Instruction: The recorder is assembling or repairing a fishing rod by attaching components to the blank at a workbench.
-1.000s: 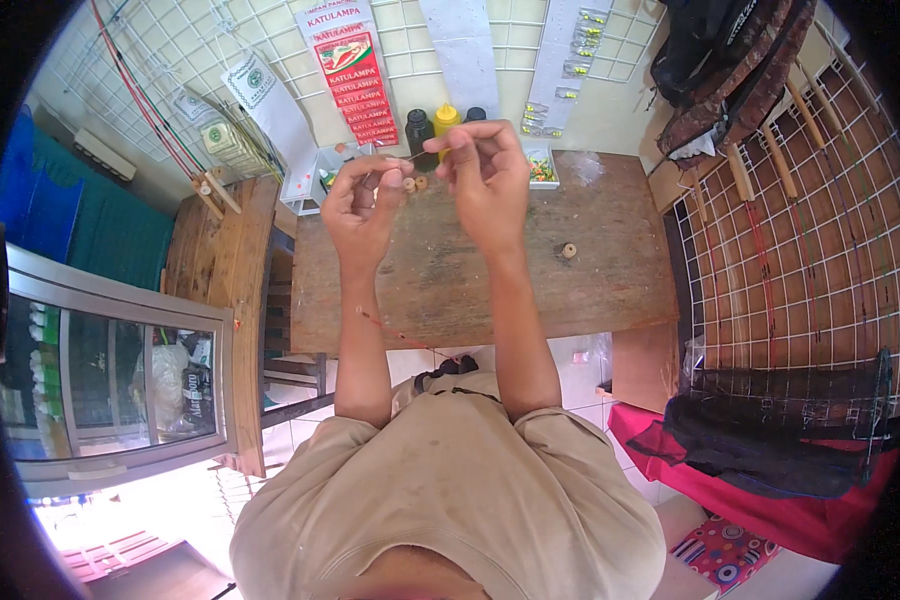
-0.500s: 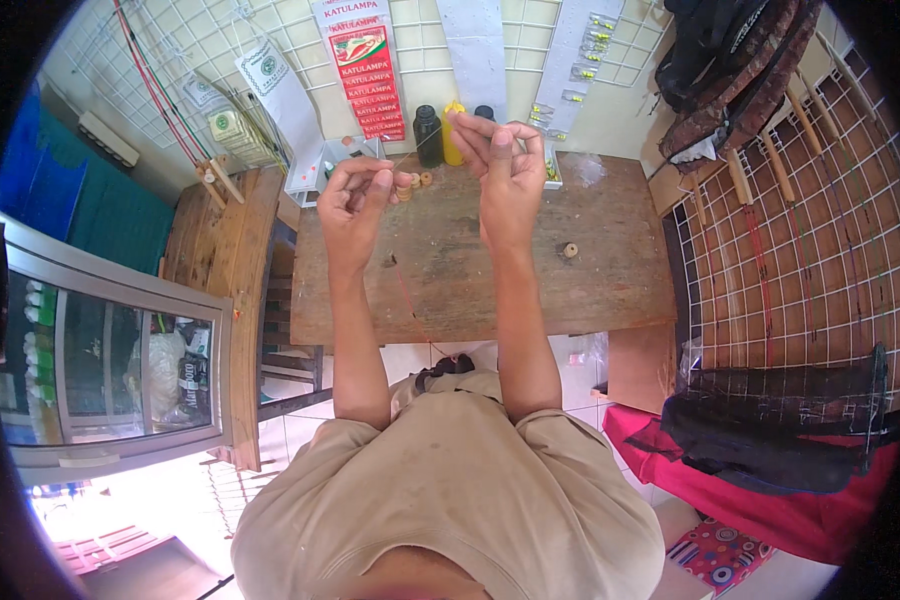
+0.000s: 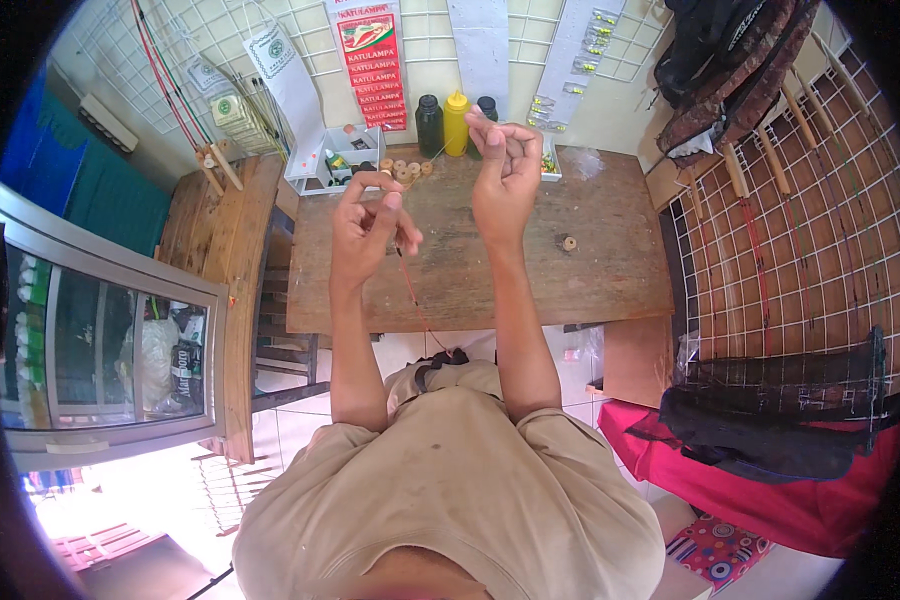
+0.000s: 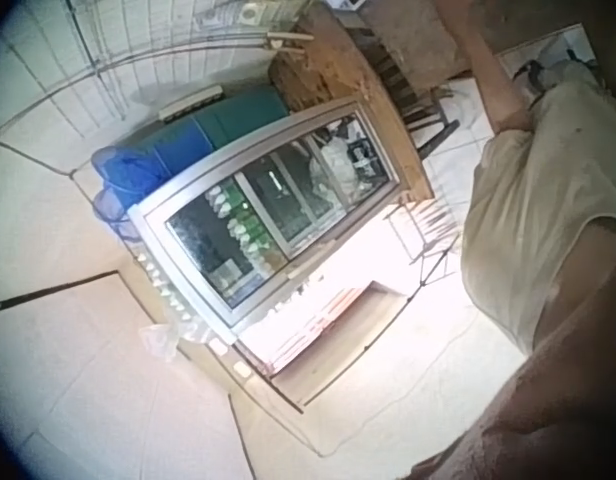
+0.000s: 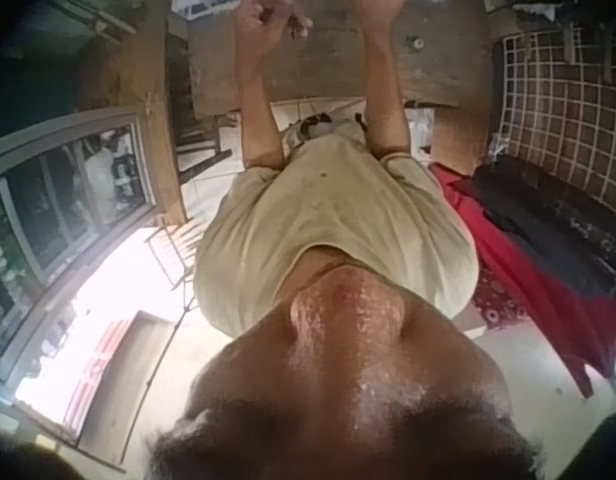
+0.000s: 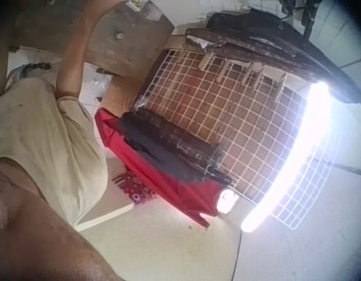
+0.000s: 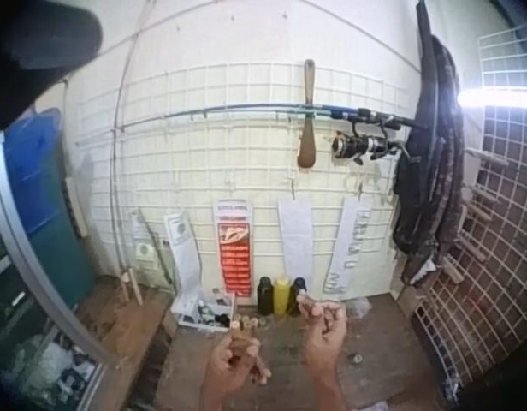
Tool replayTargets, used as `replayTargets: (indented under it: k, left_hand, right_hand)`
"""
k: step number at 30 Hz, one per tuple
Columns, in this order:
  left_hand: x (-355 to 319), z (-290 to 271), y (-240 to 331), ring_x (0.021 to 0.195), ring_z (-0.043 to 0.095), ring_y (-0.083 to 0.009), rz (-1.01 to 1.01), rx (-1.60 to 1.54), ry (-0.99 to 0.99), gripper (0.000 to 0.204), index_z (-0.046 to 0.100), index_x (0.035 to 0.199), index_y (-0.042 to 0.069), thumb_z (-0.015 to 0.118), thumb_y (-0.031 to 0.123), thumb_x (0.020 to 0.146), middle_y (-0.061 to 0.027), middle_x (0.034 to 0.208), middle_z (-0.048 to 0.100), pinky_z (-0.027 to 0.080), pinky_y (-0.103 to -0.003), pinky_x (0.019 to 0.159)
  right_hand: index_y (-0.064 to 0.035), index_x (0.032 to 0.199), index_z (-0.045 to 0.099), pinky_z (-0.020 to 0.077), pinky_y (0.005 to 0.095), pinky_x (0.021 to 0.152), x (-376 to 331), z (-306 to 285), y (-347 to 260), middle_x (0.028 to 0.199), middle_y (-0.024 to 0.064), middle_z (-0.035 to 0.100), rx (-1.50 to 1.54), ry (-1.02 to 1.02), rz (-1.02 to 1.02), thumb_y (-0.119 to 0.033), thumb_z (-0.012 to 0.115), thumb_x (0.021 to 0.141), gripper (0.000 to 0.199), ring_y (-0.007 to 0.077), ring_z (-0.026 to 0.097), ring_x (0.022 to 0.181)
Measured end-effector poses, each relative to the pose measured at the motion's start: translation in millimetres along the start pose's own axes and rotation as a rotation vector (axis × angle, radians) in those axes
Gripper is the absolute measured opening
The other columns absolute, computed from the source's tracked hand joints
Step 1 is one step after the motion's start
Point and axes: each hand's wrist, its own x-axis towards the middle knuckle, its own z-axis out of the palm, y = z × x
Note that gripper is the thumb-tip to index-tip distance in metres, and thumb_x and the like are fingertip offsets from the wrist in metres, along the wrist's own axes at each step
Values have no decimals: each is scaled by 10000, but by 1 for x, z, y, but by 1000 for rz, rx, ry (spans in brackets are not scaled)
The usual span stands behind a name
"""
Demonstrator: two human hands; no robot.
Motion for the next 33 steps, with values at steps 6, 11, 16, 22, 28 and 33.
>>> replayTargets:
  k: [6, 11, 16, 22, 28, 33]
  left_hand:
    - [4, 10, -21, 417, 467, -68, 169, 24, 151, 127, 441, 1018, 69, 519, 122, 932, -18, 546, 521, 348, -198, 382]
    - [24, 15, -41, 392, 433, -61, 272, -6, 257, 124, 433, 1004, 62, 506, 142, 943, -16, 490, 476, 323, -202, 367]
    - [30, 21, -60, 480, 487, -47, 294, -75, 254, 125, 456, 1012, 68, 532, 124, 931, -21, 622, 553, 365, -182, 428]
    - [31, 27, -65, 527, 515, -40, 284, -112, 241, 139, 478, 1013, 61, 563, 109, 914, -26, 674, 591, 375, -170, 457]
    - [39, 21, -56, 547, 538, -54, 234, -15, 120, 132, 512, 1001, 52, 580, 111, 906, -21, 661, 588, 391, -178, 482]
    - [44, 25, -61, 546, 529, -54, 242, 3, 98, 134, 510, 1004, 49, 577, 113, 908, -14, 652, 577, 380, -180, 485]
  right_hand:
    - [-2, 981, 420, 505, 357, 905, -10, 6, -1, 1013, 201, 622, 55, -30, 23, -134, 455, 962, 138, 274, 584, 1065]
    - [1, 963, 501, 487, 259, 767, -23, 2, -13, 950, 146, 651, 12, -128, 86, -126, 537, 927, 137, 169, 606, 894]
    - [-9, 916, 627, 450, 238, 727, -24, -6, -19, 860, 70, 681, -696, -237, -397, -76, 638, 846, 98, 118, 586, 788]
    - [6, 998, 653, 468, 245, 716, -38, -11, -18, 833, 61, 694, -322, -281, -39, -14, 668, 794, 205, 110, 603, 750]
    - [71, 931, 623, 480, 235, 773, -34, -23, -33, 852, 93, 693, -115, -257, 272, 22, 633, 816, 126, 105, 638, 774]
    - [30, 864, 641, 490, 243, 730, -25, -40, -32, 880, 103, 654, -393, -426, -1, 67, 621, 802, 75, 141, 614, 798]
